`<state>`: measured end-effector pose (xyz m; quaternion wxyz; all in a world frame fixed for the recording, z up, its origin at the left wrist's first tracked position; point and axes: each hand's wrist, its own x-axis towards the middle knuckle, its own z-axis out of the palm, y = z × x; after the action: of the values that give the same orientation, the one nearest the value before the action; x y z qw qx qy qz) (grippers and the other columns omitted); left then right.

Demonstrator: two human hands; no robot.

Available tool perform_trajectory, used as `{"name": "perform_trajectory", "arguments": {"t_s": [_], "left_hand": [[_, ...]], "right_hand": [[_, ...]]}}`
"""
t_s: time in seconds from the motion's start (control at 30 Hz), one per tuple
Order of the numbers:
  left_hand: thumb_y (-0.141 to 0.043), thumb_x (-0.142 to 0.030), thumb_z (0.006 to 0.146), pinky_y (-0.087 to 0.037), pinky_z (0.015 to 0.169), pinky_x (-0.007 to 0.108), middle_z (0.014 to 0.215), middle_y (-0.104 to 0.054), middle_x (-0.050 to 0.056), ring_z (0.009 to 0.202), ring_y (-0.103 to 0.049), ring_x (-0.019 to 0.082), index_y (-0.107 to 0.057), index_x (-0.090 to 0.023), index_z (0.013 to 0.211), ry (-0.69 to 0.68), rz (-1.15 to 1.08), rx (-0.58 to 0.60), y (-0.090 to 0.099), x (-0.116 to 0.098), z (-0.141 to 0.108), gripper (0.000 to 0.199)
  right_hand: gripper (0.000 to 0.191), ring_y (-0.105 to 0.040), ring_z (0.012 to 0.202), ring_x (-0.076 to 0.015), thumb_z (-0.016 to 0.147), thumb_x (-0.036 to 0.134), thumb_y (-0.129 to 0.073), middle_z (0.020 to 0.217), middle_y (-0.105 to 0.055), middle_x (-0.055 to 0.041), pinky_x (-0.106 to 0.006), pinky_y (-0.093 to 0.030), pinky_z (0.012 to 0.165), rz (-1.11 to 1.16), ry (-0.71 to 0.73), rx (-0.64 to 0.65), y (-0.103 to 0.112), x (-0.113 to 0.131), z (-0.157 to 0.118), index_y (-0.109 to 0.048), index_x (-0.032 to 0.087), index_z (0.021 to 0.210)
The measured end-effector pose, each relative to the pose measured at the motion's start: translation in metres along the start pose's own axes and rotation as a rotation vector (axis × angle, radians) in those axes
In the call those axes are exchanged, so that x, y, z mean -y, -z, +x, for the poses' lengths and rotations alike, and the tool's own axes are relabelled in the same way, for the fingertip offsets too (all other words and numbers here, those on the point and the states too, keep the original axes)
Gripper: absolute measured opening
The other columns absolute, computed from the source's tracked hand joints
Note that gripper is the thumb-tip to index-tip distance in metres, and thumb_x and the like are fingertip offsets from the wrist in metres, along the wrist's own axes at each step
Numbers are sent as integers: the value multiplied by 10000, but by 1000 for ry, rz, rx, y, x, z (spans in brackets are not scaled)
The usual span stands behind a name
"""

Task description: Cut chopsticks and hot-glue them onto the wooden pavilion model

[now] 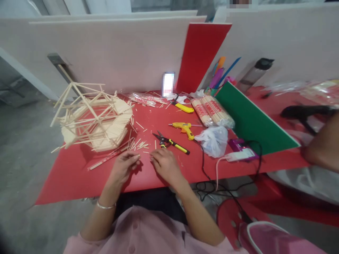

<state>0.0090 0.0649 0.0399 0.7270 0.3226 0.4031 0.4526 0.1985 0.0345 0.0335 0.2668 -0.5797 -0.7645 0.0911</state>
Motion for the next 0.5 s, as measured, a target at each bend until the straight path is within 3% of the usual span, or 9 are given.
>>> {"name": "perform_trajectory", "arguments": {"t_s": [0.13, 0.33, 0.5], "left_hand": [[-880, -303, 529, -376, 427, 173, 622, -670, 10, 512, -585, 92, -707, -138, 827, -19, 8, 12, -21, -4, 18, 382], [-861, -368, 564, -357, 429, 179, 654, -664, 7, 525, -573, 92, -663, -161, 757, -97, 58, -33, -32, -18, 49, 346], [-788, -388, 675, -427, 519, 218, 627, -622, -18, 549, -564, 103, -669, -193, 815, -231, 287, -179, -18, -21, 53, 268]], "right_hand": [[260, -641, 1012, -239, 950, 292, -496, 1105, -716, -108, -422, -485, 918, 27, -39, -31, 19, -24, -6, -709, 192, 1062], [264, -638, 1063, -227, 942, 292, -506, 1152, -706, -86, -406, -484, 951, 119, -110, -48, 55, -40, 18, -702, 212, 1101], [268, -623, 1102, -214, 937, 234, -517, 1171, -704, -89, -401, -455, 990, 187, -32, -6, 46, -27, 23, -699, 216, 1133]]}}
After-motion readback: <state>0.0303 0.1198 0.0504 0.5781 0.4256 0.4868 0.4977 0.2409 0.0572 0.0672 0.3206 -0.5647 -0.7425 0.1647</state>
